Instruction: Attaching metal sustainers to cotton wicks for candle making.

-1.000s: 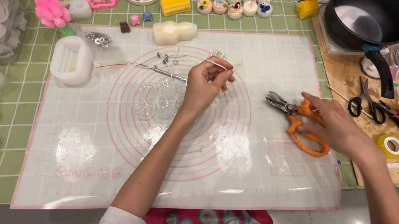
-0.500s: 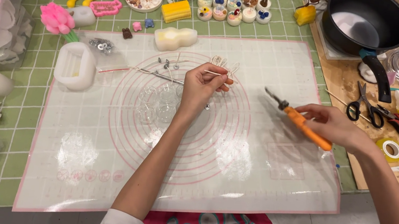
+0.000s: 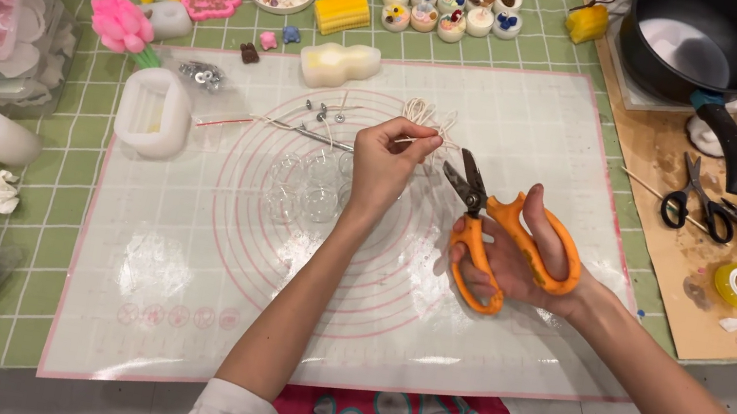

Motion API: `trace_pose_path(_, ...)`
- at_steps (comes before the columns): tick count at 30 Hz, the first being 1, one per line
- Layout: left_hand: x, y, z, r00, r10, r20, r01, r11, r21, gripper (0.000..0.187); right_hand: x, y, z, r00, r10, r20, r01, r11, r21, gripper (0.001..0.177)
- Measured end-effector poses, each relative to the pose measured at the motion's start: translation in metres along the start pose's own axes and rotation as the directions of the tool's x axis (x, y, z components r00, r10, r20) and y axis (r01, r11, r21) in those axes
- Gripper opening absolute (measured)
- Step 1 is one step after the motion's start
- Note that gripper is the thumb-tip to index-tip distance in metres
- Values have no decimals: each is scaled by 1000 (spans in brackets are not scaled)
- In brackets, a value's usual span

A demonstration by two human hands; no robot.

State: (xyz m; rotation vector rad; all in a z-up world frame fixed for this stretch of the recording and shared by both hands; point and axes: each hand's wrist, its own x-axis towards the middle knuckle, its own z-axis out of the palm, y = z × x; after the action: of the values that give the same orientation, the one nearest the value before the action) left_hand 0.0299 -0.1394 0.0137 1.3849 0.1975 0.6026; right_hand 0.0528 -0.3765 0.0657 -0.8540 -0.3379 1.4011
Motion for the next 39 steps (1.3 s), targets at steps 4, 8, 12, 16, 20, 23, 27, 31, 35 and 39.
trace_pose_path(4, -2, 4, 2, 1000, -7, 25, 6, 1000, 17, 5, 9, -3, 1, 998, -12, -58, 13, 1000, 15, 102)
trace_pose_path(8, -5, 8, 4, 997, -23, 78, 24, 1000, -15, 4, 17, -8, 8, 995, -13, -103, 16, 999, 32, 100)
trace_pose_path(12, -6, 8, 4, 994, -21, 111, 23, 1000, -14, 4, 20, -10, 12, 983, 0, -182, 9, 999, 49, 99)
trace_pose_path(16, -5, 7, 3, 993, -44, 110, 43, 999, 7, 5, 19, -9, 14, 959, 3, -283, -11, 1000, -26, 99)
trace_pose_path(20, -5, 6, 4, 992, -55, 116, 52, 998, 34, 5, 19, -6, 7, 949, -13, -314, -9, 998, -69, 97)
trace_pose_path(23, -4, 2, 4, 992, -53, 118, 49, 998, 38, 5, 18, 0, -17, 954, -66, -293, 45, 996, -78, 95)
trace_pose_path(27, 1, -5, -1, 990, -43, 135, 53, 996, -76, 7, 4, -21, -28, 902, -163, -399, -17, 912, -410, 90)
trace_pose_path(31, 1, 7, -6, 968, -104, 229, 144, 975, -169, 17, -17, -49, -17, 608, -453, -652, -651, 186, -736, 85)
trace_pose_path(35, 15, -2, -18, 968, -83, 235, 140, 962, -234, 20, -42, -44, -54, 552, -636, -539, -773, -148, -617, 84)
trace_pose_path(39, 24, 13, -46, 983, -94, 159, 131, 961, -245, 23, -42, -42, -39, 610, -650, -454, -736, -253, -628, 72)
